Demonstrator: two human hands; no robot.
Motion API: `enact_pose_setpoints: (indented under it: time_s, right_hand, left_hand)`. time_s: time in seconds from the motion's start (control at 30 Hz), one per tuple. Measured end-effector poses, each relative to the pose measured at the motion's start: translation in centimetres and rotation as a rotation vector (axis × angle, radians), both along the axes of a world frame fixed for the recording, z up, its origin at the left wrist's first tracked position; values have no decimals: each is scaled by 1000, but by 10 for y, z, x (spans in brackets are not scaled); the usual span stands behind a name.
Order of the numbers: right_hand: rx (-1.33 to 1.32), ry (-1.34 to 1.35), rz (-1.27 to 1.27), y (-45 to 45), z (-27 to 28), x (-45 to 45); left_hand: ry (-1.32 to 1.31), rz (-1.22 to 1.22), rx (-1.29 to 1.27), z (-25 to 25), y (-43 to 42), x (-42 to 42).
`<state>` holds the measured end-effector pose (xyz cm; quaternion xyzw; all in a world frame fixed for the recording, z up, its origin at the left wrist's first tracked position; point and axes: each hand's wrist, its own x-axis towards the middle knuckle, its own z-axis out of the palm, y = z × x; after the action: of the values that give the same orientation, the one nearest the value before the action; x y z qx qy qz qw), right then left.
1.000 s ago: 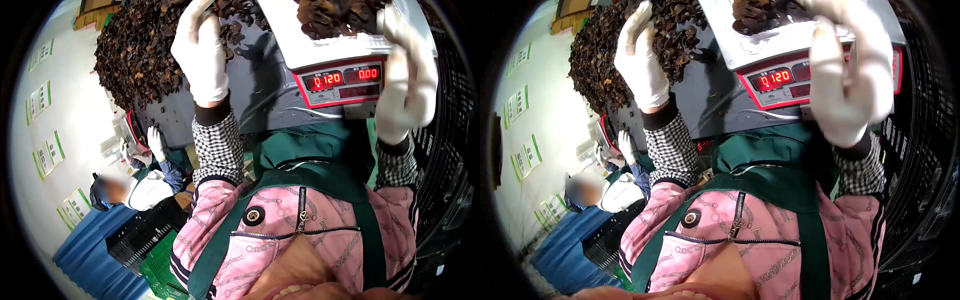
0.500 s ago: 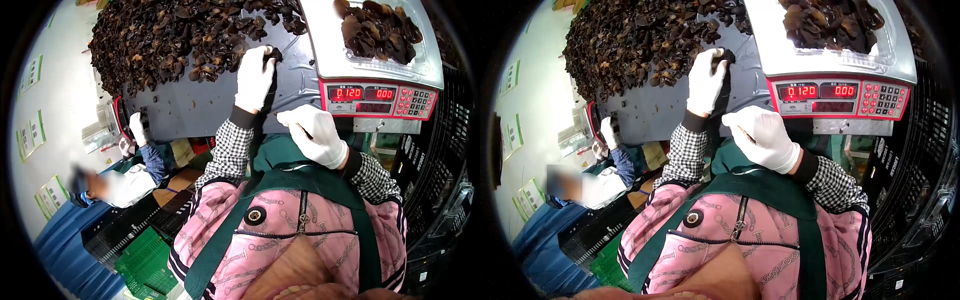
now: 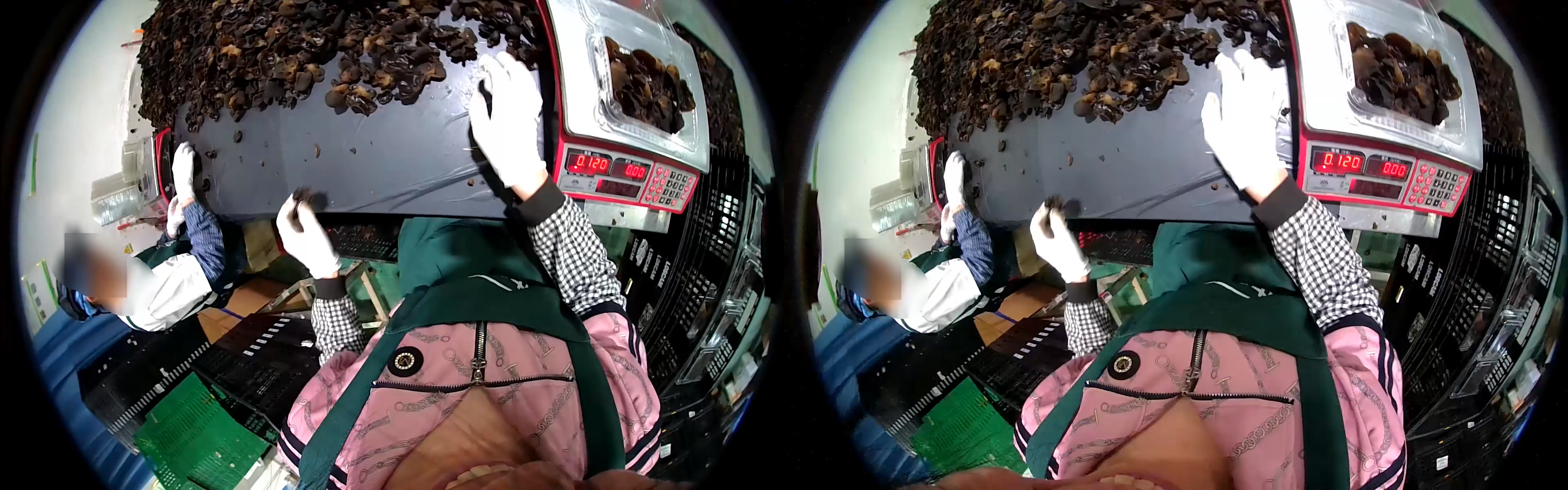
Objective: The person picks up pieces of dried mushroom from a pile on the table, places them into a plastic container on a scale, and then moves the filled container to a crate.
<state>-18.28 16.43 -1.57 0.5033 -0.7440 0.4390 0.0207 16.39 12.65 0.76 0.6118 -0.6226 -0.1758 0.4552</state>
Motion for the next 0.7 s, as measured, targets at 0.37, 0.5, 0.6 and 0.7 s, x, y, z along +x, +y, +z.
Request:
enact_pose_setpoints:
  time_s: [0.37,0.5,0.6,0.7]
  right_hand:
    - [143,124,-4,-22,-19,-11]
    - [119,59,205,25,-13,29]
    - [125,-2,316,65,7,39]
    - [93,38,299,95,8,43]
  left_hand:
    - [-381,282,-89,-56,-14,115]
    - [-341,43,-395,27,-46,-32]
    - [-342,-656,-574,36,-91,-168]
    - [-592,-728,-594,13,-115,-249]
